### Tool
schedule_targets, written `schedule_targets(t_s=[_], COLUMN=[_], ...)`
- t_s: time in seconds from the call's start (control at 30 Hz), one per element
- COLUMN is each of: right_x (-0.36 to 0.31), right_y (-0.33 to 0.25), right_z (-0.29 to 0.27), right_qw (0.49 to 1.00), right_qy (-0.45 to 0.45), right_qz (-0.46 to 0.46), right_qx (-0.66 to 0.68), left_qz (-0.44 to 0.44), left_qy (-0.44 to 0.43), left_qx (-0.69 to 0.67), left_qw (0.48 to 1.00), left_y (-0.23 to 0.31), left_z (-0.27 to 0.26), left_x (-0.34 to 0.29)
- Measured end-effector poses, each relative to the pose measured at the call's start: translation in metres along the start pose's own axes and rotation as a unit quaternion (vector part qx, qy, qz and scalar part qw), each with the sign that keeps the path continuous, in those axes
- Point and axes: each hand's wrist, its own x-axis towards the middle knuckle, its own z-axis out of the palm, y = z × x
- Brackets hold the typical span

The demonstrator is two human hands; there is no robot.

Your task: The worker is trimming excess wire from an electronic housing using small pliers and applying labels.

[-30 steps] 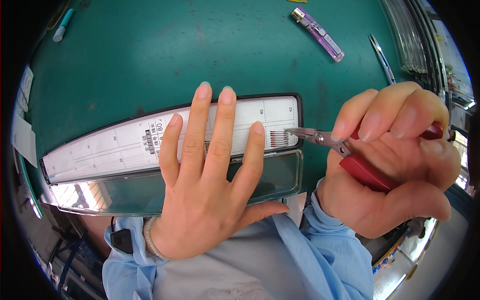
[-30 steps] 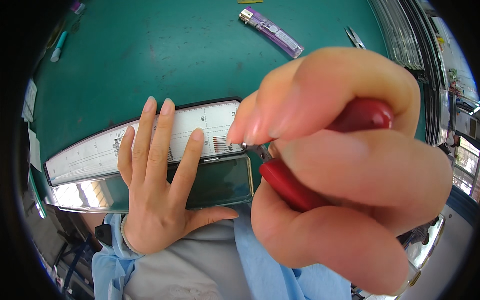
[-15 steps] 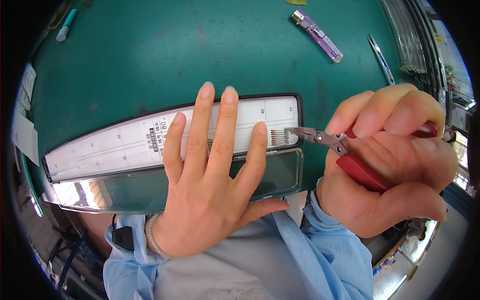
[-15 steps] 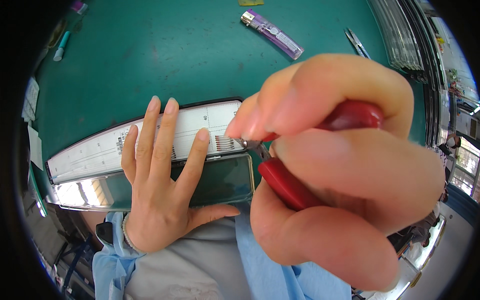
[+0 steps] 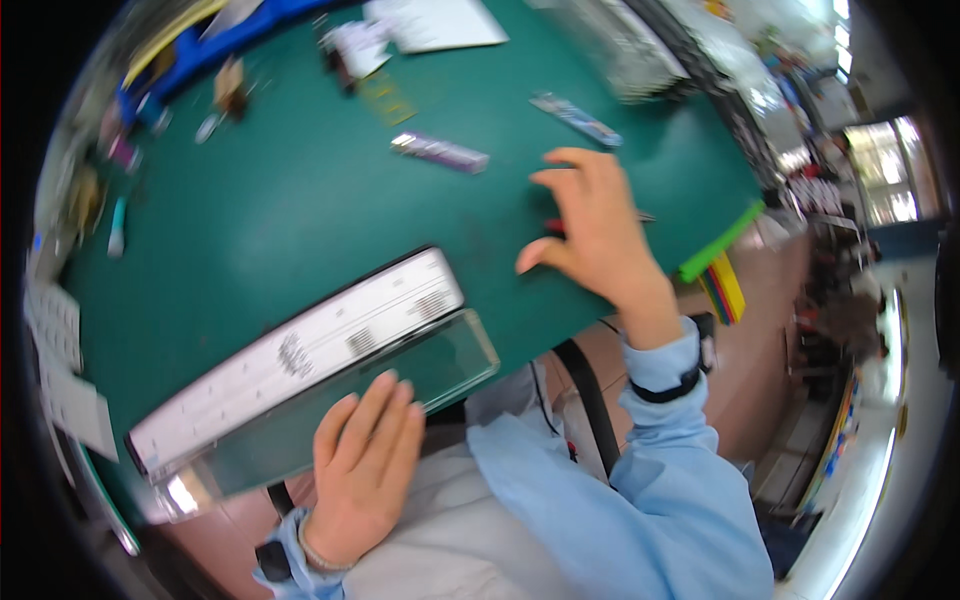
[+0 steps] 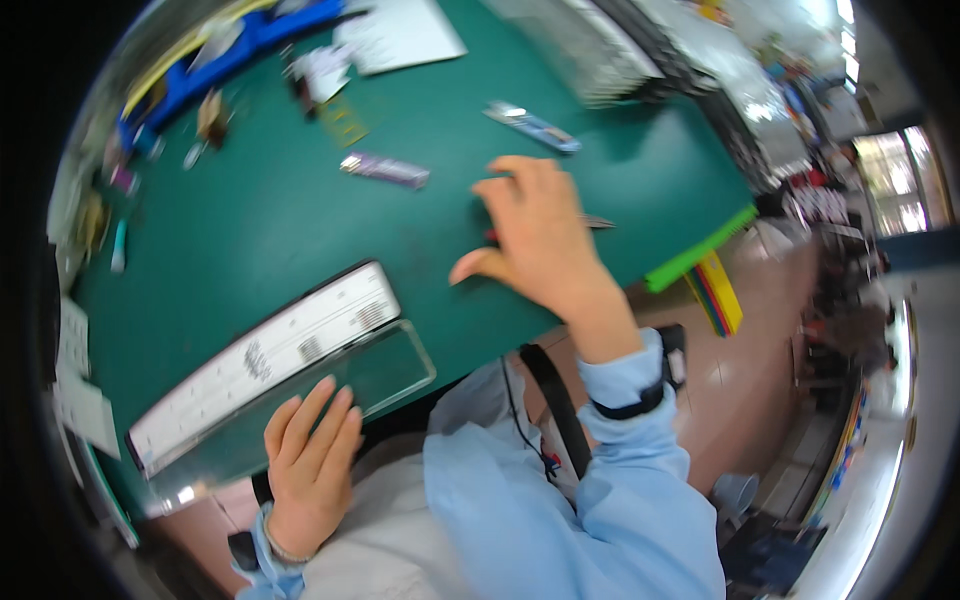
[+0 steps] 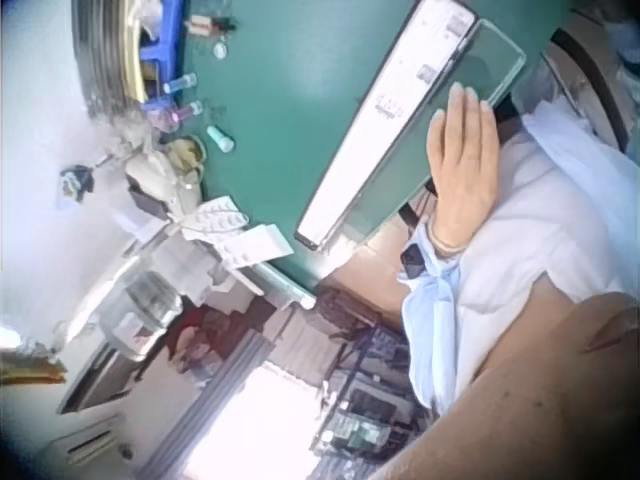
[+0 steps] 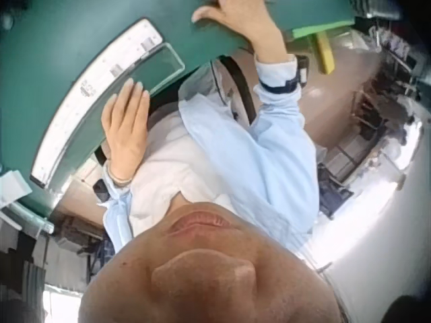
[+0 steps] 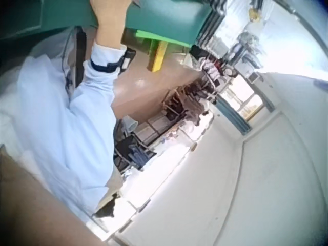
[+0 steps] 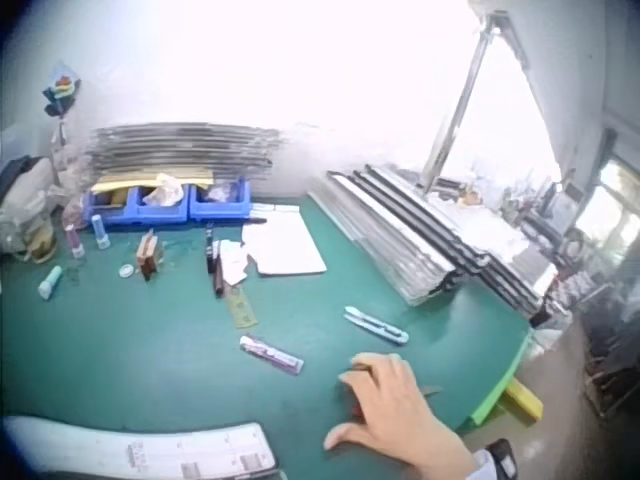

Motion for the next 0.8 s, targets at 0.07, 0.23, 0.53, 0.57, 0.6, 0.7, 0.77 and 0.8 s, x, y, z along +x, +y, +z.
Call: schedule_targets(t_s=[0.07, 0.23, 0.53, 0.57, 0.6, 0.7, 0.77, 0.8], right_x=[0.0, -0.043, -0.192, -0.198, -0.202, -0.21, -0.21, -0.202], right_y=[-0.007, 0.036, 0.175, 0.183, 0.186, 0.199, 0.203, 0.202], right_z=[-0.01, -0.039, -0.053, -0.051, -0.051, -0.055, -0.059, -0.056], right_qw=[0.999, 0.933, 0.86, 0.86, 0.885, 0.908, 0.907, 0.895], right_qy=[0.033, 0.329, 0.32, 0.323, 0.281, 0.26, 0.279, 0.322], right_qz=[0.0, 0.137, 0.321, 0.32, 0.311, 0.298, 0.294, 0.306], right_qx=[0.028, -0.04, -0.234, -0.233, -0.201, -0.138, -0.11, -0.04], left_qz=[-0.002, 0.007, 0.017, 0.013, 0.016, 0.01, 0.016, 0.015], left_qy=[-0.03, 0.01, 0.04, 0.042, 0.042, 0.04, 0.039, 0.038], left_qx=[0.002, 0.011, 0.01, -0.002, 0.0, -0.026, -0.025, -0.024], left_qw=[1.0, 1.0, 0.999, 0.999, 0.999, 0.999, 0.999, 0.999], left_y=[0.0, -0.003, -0.012, -0.013, -0.014, -0.015, -0.014, -0.014], left_z=[-0.004, 0.001, 0.008, 0.008, 0.009, 0.011, 0.011, 0.01], left_x=[-0.003, -0.002, 0.02, 0.02, 0.019, 0.02, 0.023, 0.023])
